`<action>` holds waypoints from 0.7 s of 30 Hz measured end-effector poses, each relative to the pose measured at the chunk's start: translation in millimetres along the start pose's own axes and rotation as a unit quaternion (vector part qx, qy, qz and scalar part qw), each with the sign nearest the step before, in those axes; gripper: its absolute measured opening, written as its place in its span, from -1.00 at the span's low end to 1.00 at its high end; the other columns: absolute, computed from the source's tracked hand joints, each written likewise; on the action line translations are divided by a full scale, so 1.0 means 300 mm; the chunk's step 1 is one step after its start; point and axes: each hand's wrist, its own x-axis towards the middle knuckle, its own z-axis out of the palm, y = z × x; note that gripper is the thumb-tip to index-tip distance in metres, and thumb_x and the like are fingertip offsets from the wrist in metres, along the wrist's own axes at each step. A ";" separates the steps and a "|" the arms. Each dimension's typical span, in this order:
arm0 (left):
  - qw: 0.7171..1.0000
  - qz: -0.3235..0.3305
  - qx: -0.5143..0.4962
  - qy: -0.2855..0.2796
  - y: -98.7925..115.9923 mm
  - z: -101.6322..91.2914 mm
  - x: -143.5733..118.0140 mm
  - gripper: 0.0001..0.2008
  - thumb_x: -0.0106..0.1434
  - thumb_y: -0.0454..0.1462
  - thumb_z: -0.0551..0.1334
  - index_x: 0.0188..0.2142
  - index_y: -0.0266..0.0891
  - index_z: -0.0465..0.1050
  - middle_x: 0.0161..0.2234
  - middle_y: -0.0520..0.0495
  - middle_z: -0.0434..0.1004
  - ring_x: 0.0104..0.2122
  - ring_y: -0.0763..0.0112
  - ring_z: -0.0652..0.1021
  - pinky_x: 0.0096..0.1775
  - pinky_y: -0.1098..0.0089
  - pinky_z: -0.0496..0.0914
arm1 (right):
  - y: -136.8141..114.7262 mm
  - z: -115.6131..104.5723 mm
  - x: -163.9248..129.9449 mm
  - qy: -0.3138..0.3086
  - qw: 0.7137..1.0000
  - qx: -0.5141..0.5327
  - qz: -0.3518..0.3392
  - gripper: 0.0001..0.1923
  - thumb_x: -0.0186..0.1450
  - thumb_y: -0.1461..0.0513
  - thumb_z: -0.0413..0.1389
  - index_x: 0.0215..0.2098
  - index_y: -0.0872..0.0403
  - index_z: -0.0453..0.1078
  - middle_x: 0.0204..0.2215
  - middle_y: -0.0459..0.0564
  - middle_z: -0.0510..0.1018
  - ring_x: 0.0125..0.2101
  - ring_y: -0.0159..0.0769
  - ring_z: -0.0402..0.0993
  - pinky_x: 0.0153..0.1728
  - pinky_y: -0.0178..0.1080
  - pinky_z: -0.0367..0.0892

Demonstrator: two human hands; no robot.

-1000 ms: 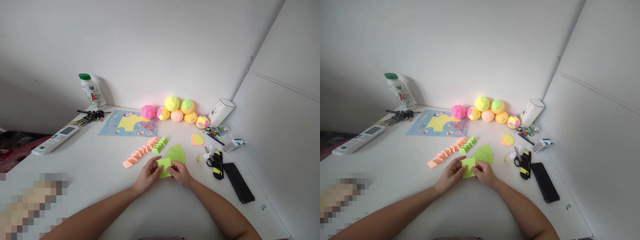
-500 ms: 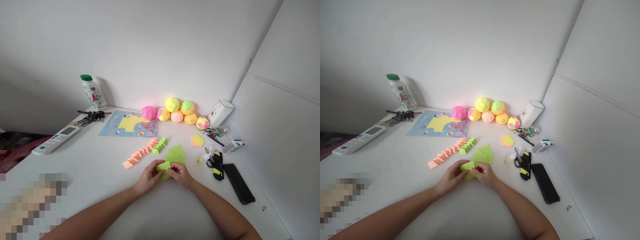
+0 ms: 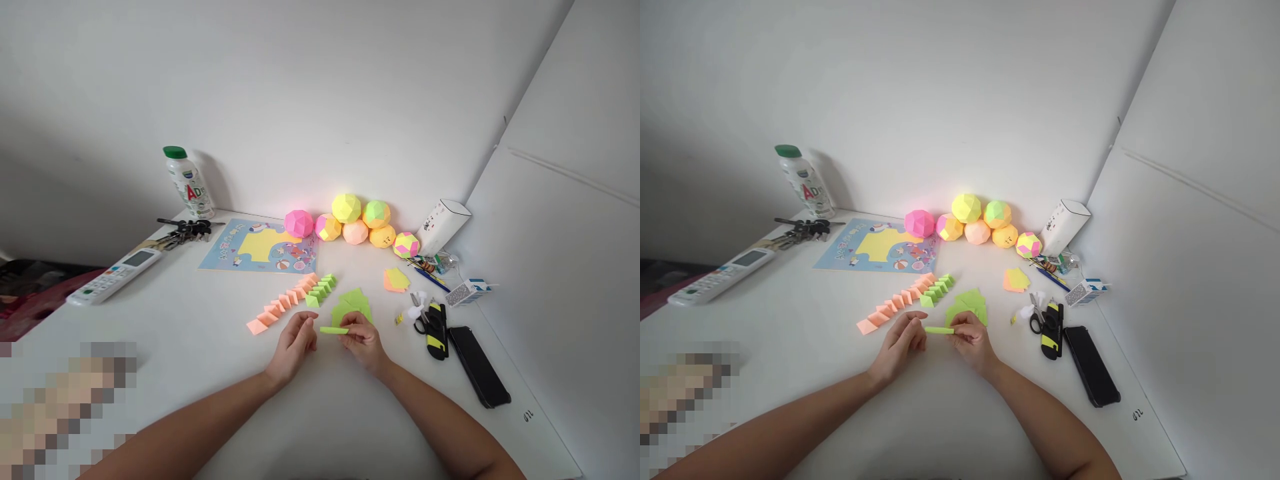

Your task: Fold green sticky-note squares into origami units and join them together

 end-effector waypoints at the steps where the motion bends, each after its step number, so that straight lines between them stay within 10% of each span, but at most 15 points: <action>1: 1.000 -0.013 0.007 -0.017 0.007 -0.001 -0.001 -0.58 0.22 0.02 0.02 -0.12 -0.25 0.29 -0.67 0.16 0.20 -0.59 0.45 0.35 -0.44 0.41 0.28 | 0.003 -0.004 0.001 0.011 0.999 -0.020 -0.033 -0.89 0.19 0.18 0.14 -0.39 0.01 0.51 -0.34 0.01 0.31 -0.33 -0.28 0.32 -0.41 -0.24 0.32; 9: 0.984 -0.071 0.027 -0.161 0.009 -0.007 0.012 -0.47 0.10 0.01 0.20 -0.03 -0.26 0.32 -0.54 0.06 0.40 -0.48 0.41 0.44 -0.44 0.42 0.29 | -0.022 -0.008 0.003 0.012 0.987 -0.083 -0.140 -0.78 0.25 0.32 0.05 -0.31 -0.07 0.51 -0.14 0.05 0.29 -0.22 -0.26 0.32 -0.31 -0.20 0.34; 13: 0.988 -0.055 0.028 -0.142 -0.017 -0.009 0.021 -0.62 0.11 0.02 0.19 -0.33 -0.27 0.38 -0.58 0.07 0.38 -0.55 0.45 0.42 -0.50 0.45 0.26 | -0.018 -0.003 -0.002 -0.015 0.986 -0.100 -0.136 -0.75 0.21 0.35 0.05 -0.19 -0.03 0.45 -0.11 0.08 0.28 -0.24 -0.28 0.35 -0.31 -0.21 0.36; 21: 0.993 -0.065 0.015 -0.100 -0.029 -0.011 0.033 -0.65 0.11 0.01 0.19 -0.32 -0.24 0.34 -0.52 0.04 0.44 -0.55 0.45 0.44 -0.47 0.44 0.31 | -0.008 0.001 0.004 -0.053 0.989 -0.076 -0.118 -0.85 0.15 0.18 0.17 -0.33 0.07 0.48 -0.34 0.04 0.36 -0.44 -0.35 0.33 -0.54 -0.33 0.31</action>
